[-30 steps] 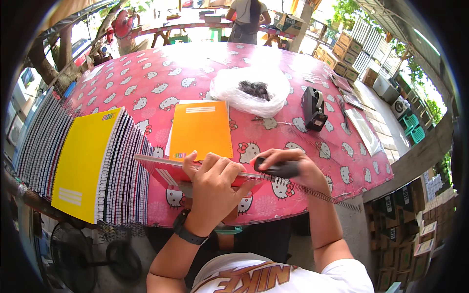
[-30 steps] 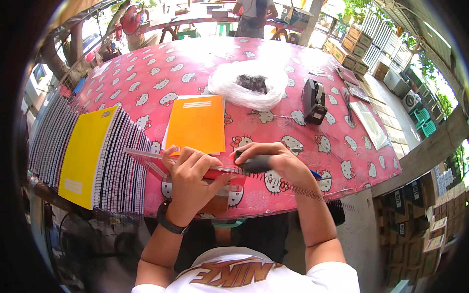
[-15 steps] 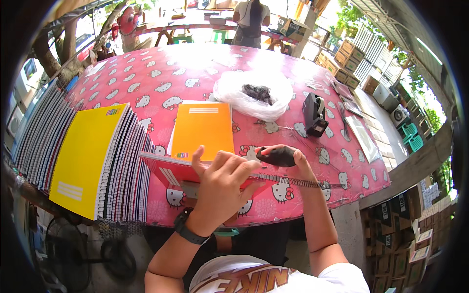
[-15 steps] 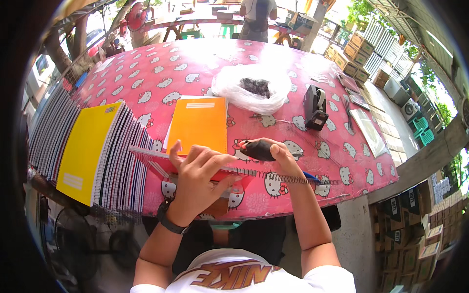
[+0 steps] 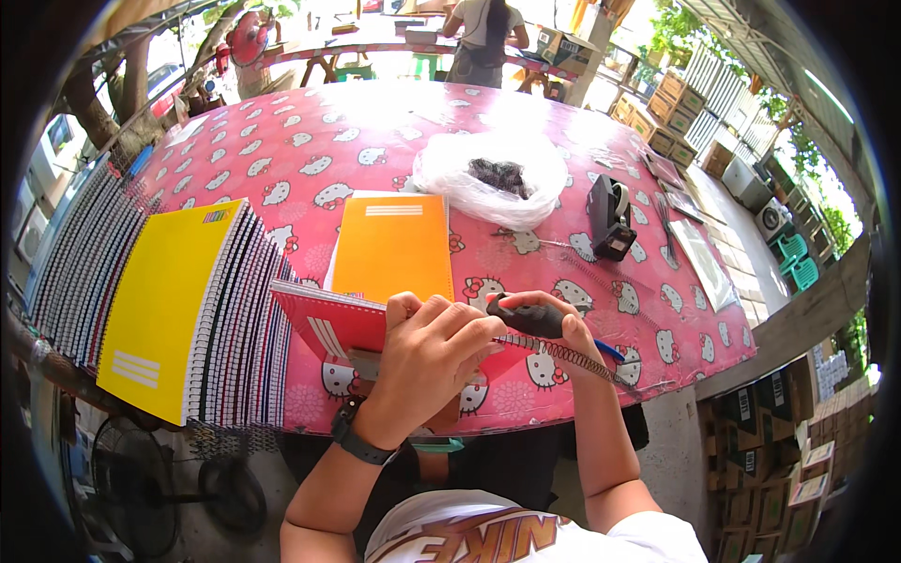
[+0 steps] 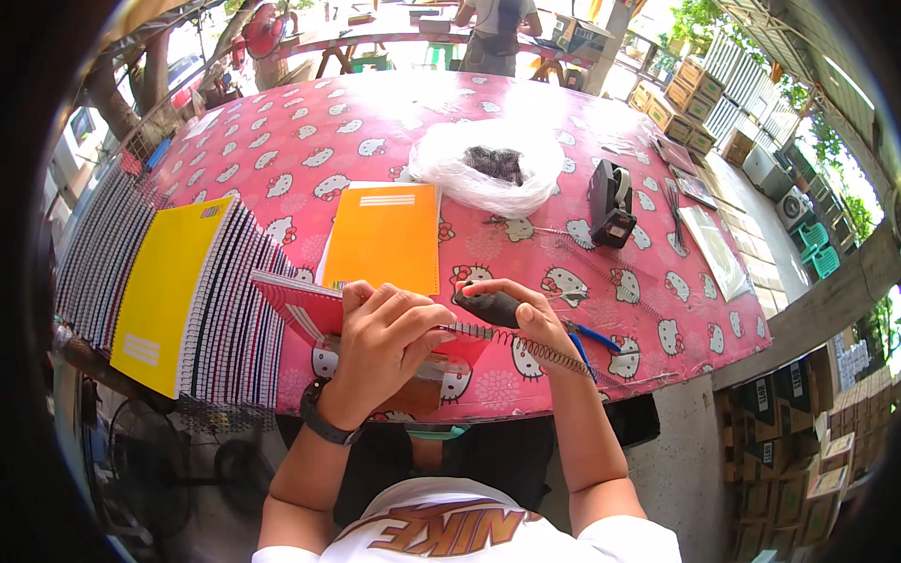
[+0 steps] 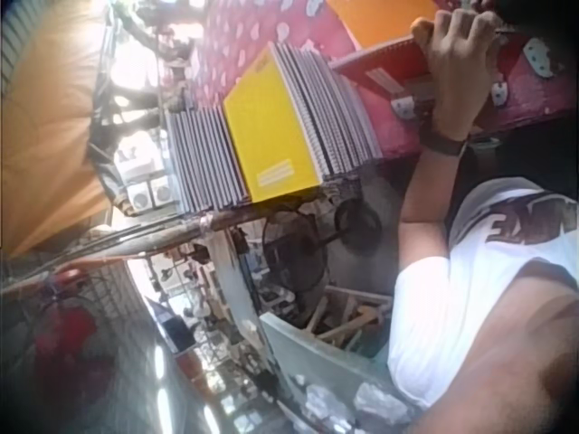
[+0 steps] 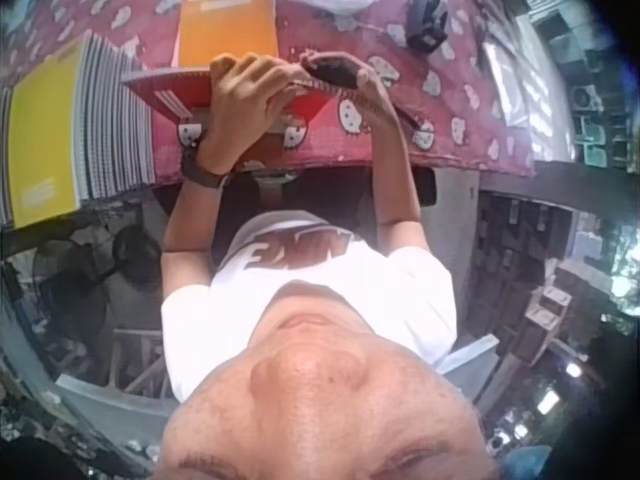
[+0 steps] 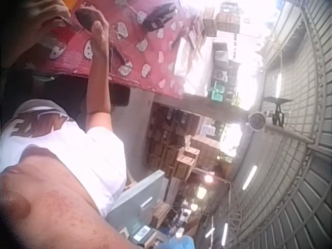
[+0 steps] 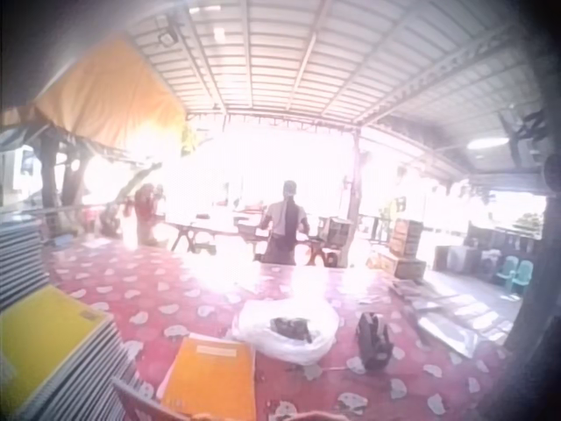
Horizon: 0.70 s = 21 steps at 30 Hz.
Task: The person assembles notebooks by picking up covers of different colors, aligning them with a stack of paper, and using a hand-held tool to press down on the spiral binding. They place the finished notebooks into a stack and repeat the process for several items.
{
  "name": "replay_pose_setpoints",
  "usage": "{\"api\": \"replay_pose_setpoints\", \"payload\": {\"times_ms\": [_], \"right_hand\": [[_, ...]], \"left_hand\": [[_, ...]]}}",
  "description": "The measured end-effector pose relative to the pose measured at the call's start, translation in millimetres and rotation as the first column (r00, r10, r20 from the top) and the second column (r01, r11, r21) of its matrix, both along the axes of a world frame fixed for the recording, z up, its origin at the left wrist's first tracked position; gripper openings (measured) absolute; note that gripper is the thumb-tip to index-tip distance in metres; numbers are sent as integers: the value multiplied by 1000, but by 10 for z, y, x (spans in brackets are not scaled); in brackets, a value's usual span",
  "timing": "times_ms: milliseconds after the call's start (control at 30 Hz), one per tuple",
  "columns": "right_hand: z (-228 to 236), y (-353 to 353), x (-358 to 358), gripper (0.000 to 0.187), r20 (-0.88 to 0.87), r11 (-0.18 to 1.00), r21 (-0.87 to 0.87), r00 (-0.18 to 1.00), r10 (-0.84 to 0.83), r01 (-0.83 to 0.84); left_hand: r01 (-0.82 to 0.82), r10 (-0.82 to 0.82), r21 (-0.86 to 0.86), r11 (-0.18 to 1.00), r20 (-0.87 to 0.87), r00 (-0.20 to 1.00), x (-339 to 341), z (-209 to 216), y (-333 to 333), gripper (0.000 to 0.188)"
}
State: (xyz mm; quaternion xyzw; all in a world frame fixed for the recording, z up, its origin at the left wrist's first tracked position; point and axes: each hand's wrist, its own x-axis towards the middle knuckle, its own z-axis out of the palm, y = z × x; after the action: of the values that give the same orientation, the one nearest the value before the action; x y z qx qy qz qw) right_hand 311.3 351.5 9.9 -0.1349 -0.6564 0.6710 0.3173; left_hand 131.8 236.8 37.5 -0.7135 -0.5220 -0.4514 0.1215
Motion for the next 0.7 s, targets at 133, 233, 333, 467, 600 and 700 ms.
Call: {"api": "replay_pose_setpoints", "payload": {"times_ms": [133, 233, 333, 467, 600, 700], "right_hand": [[-26, -16, 51, 86, -30, 998, -48, 999, 28, -29], [-21, -42, 21, 88, -43, 997, -67, 998, 39, -41], [-34, -38, 20, 88, -38, 993, -99, 997, 65, -69], [54, 60, 79, 88, 26, 997, 19, 997, 72, -73], [312, 43, 10, 81, -318, 953, -12, 905, 284, -304], [228, 141, -123, 78, 487, 920, 367, 871, -64, -138]], "left_hand": [[-13, 10, -55, 998, -54, 999, 5, 68, 2, 15], [-8, 3, -70, 998, -67, 998, -5, 42, 3, 16], [-10, 4, -81, 997, -71, 997, -19, 22, -11, 18], [10, -12, 15, 1000, 163, 986, 15, 42, -47, 24], [-189, 186, -28, 982, -62, 980, -74, -13, -108, 28], [-167, 167, -73, 983, -10, 986, -82, -60, -120, 25]]}}
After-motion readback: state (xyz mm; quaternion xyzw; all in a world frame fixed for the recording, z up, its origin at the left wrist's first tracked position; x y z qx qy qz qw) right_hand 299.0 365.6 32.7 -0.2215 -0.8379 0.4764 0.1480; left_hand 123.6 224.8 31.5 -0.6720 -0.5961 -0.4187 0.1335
